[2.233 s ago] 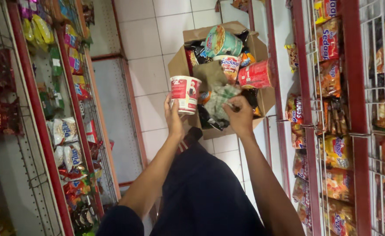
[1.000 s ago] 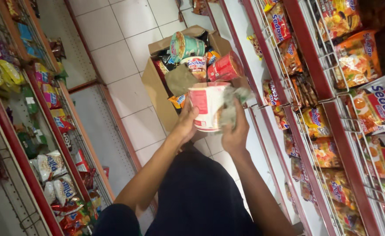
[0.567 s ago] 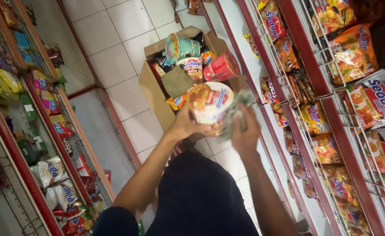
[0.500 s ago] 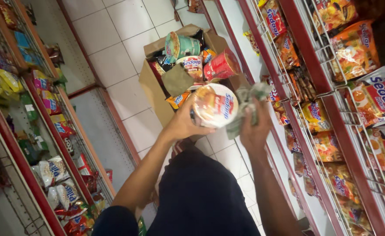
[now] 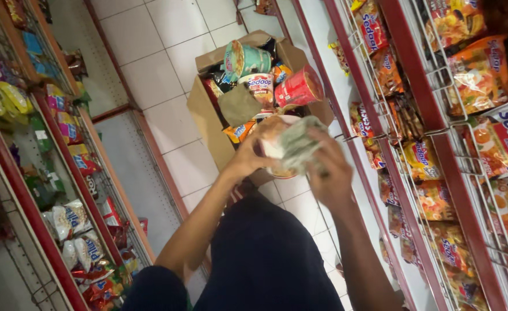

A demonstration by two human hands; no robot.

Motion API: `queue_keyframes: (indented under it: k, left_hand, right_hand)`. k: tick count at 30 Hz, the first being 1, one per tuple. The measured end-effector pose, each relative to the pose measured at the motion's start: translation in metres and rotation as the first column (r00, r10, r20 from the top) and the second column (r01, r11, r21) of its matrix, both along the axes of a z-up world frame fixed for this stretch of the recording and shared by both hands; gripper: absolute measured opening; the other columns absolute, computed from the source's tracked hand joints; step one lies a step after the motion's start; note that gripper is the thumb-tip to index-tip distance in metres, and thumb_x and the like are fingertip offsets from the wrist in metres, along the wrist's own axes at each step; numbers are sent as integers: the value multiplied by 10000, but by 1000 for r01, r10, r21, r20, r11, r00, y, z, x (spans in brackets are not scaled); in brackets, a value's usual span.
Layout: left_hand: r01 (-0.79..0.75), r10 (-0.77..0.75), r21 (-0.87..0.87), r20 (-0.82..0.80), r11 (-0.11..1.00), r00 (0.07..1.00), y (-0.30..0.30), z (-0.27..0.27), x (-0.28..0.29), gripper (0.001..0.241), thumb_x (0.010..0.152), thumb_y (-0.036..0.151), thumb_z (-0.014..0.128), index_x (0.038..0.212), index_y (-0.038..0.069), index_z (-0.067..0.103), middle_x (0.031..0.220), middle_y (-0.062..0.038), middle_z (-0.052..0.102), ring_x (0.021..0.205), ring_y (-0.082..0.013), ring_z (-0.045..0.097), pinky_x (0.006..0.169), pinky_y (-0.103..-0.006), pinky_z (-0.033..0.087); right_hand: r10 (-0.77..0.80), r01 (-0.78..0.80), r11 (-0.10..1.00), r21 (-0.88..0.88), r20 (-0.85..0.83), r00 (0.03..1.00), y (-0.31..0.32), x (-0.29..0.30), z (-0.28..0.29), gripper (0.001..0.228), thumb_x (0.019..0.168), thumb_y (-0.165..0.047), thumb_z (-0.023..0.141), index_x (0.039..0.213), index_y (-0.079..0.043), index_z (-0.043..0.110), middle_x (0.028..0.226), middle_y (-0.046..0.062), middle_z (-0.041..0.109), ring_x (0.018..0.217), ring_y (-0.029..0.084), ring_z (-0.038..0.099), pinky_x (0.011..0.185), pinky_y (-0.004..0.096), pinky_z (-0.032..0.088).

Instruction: The person takes instant noodle cups and snack packets from a cardboard box, wipes them with a cloth, scans them with a handheld barcode scanner, and places them on the store shelves.

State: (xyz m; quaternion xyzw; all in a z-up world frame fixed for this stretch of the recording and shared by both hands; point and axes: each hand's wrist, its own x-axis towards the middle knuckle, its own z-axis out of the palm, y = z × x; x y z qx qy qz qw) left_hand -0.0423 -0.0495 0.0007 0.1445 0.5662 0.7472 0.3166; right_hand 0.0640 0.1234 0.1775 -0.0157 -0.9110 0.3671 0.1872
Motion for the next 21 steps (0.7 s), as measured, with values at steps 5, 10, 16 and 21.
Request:
queue_keyframes:
  k: [5, 10, 16, 21]
  left_hand:
    - [-344, 11, 341, 697, 875, 717, 20, -40, 27, 721, 908, 507, 658, 1483, 129, 442, 1437, -67, 584, 1296, -245, 577, 1064, -441, 502]
    - [-522, 55, 333, 803, 785, 594, -2, -39, 9, 812, 959, 727, 394, 1502, 125, 430, 1404, -120, 589, 1246, -316, 568, 1060, -462, 482]
    - [-655, 322, 225, 728, 722, 605, -54, -26, -13, 700, 980, 614, 492, 1514, 166, 426, 1484, -64, 552, 1343, -254, 559, 1149, -443, 418]
    - [-542, 318, 227, 606, 809, 729, -47, -29, -6, 650, 932, 413, 652, 1465, 116, 428, 1402, -84, 591, 1291, -278, 589, 1103, -476, 485]
  right_hand:
    - [-205, 219, 966, -138, 110, 973, -13, -8, -39, 348, 873, -16, 727, 1219, -53, 716, 1318, 169, 649, 1238, 324, 654, 1050, 408, 526]
    - [76, -34, 981, -189, 218, 973, -48, -5, -87, 412, 768, 5, 735, 1168, -87, 708, 1315, 198, 630, 1199, 398, 637, 1010, 432, 516]
    - [-173, 211, 950, -232, 175, 969, -41, -17, -123, 328, 845, -85, 767, 1140, -65, 624, 1222, 186, 627, 1207, 378, 630, 1044, 413, 504]
    - [-101, 119, 987, -103, 170, 980, -17, -31, -128, 351, 958, -171, 770, 1249, -20, 647, 1402, 298, 528, 1285, 456, 532, 1046, 460, 445]
